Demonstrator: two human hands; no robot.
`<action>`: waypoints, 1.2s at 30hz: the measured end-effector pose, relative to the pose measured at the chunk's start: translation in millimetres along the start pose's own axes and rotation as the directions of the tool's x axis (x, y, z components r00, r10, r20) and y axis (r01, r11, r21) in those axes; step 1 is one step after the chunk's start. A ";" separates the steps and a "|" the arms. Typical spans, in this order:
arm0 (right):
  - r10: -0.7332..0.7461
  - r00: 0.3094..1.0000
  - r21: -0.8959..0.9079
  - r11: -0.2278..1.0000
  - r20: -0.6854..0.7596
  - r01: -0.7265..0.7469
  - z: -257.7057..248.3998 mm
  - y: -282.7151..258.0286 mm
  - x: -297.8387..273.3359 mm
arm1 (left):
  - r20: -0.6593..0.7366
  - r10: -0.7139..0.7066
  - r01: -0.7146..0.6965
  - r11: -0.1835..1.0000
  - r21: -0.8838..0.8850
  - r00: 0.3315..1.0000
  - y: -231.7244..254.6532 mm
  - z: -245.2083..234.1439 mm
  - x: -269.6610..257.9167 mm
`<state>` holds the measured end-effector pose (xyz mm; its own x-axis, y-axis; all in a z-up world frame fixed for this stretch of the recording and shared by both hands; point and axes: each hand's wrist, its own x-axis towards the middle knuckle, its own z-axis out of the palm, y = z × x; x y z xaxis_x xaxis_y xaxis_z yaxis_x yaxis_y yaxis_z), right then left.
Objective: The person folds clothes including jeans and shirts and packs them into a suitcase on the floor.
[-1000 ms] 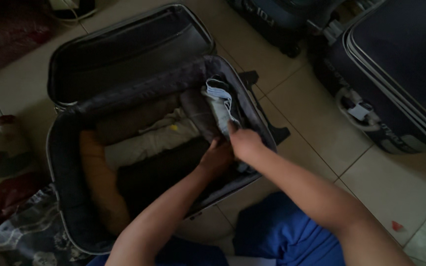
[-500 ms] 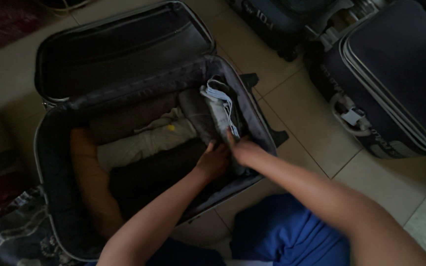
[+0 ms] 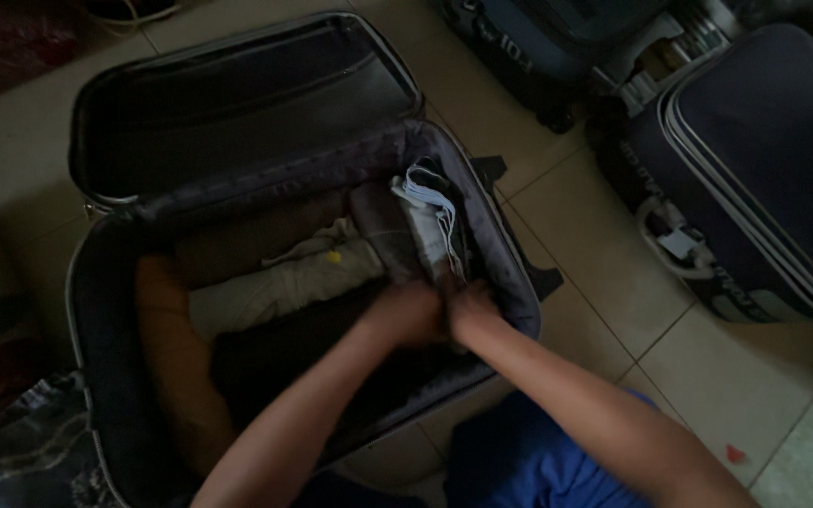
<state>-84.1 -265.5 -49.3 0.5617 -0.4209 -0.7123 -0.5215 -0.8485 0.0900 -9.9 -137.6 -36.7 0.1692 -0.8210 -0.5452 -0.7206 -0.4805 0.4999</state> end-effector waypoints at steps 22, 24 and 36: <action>-0.162 0.962 0.009 0.986 0.222 0.164 -55.0 10.3 1.4 | -0.401 -0.047 0.246 0.852 0.462 0.915 -59.5 -90.2 177.4; -0.147 0.974 -0.018 0.988 0.170 0.153 -46.0 3.1 2.8 | -0.577 0.054 0.282 0.833 0.476 0.815 -58.7 -84.9 170.3; -0.132 0.981 -0.233 0.968 -0.144 0.096 38.8 2.2 67.5 | -0.840 0.342 0.155 0.885 0.438 0.422 -60.0 -74.9 95.9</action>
<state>-72.3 -283.4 -124.2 0.7119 -0.3472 -0.6105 -0.3015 -0.9362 0.1808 100.0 -210.5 -68.6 0.3899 -0.7693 0.5061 -0.9064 -0.4177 0.0634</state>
